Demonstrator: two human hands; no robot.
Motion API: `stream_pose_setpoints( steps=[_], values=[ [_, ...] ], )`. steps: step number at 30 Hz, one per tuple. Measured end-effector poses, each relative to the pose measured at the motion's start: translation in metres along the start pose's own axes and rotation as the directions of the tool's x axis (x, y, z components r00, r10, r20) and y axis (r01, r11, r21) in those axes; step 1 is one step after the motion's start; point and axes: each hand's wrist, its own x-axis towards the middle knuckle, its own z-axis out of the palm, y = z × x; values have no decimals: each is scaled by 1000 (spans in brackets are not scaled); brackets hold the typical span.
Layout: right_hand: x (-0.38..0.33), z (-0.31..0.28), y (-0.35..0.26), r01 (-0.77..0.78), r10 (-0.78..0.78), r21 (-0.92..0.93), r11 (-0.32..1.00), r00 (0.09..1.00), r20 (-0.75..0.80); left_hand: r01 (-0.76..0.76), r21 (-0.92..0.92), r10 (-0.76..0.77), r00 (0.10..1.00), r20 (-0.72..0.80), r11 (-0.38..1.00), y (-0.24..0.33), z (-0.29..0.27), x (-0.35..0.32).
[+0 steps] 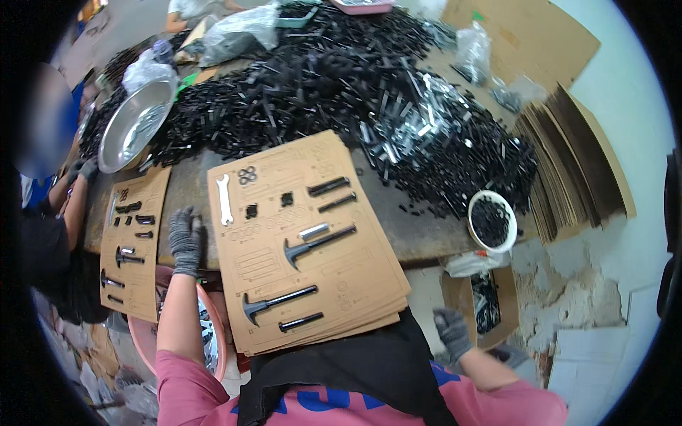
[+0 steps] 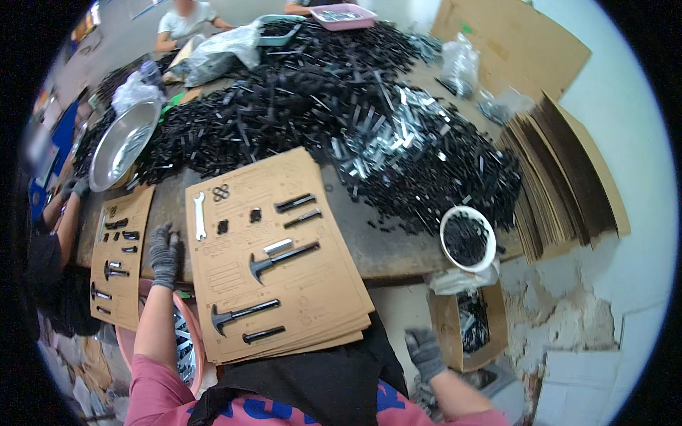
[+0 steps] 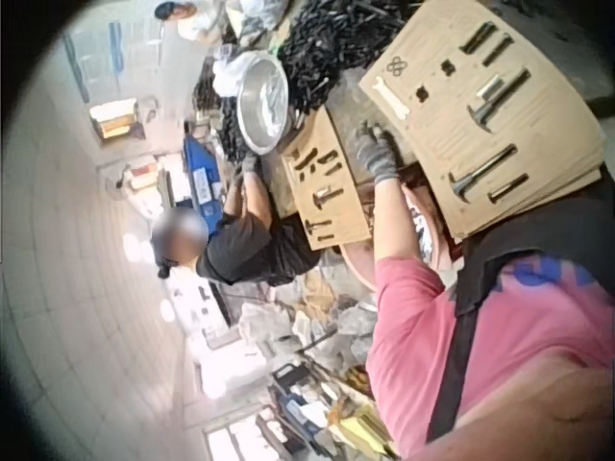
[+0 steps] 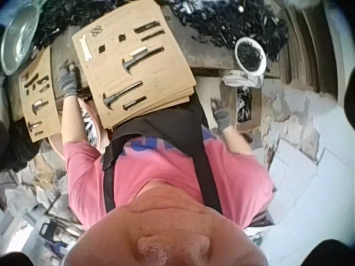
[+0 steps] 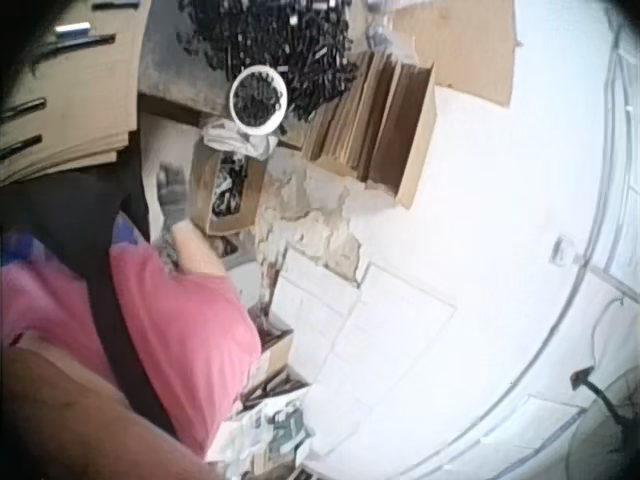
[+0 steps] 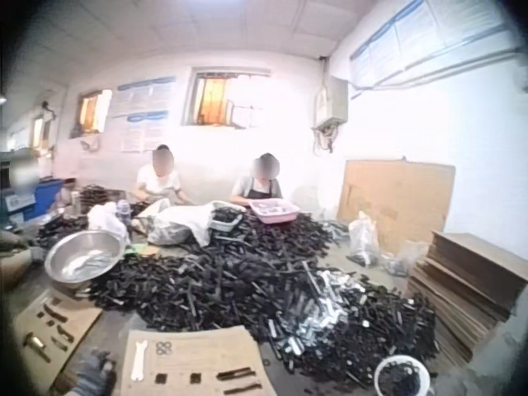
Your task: The person assembles tool kits by placing hammers, wrenches, and small metal parts onto cardboard inserts. They pick items from a pink basin and a large pile of black components, arranging them into designated slots on the board.
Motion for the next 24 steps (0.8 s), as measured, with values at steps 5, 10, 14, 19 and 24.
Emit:
stream_pose_setpoints(
  steps=[5, 10, 14, 19, 24],
  values=[
    [-79, 99, 100, -441, 576, -402, 802, 750, 325, -8, -36, 11, 995, 99, 999, 39, -16, 10],
    [4, 118, 63, -481, 601, -376, 792, 723, 340, -31, -21, 32, 998, 49, 999, 36, -19, 7],
    [30, 127, 46, -476, 598, -378, 794, 723, 346, -12, -71, 16, 998, 61, 997, 41, -28, 8],
    [44, 130, 36, -468, 601, -395, 791, 716, 355, -21, -90, 27, 998, 63, 996, 42, -32, 6],
    [51, 129, 27, -453, 602, -420, 786, 715, 355, 14, -160, 5, 993, 120, 987, 44, -40, 4]
  ],
)
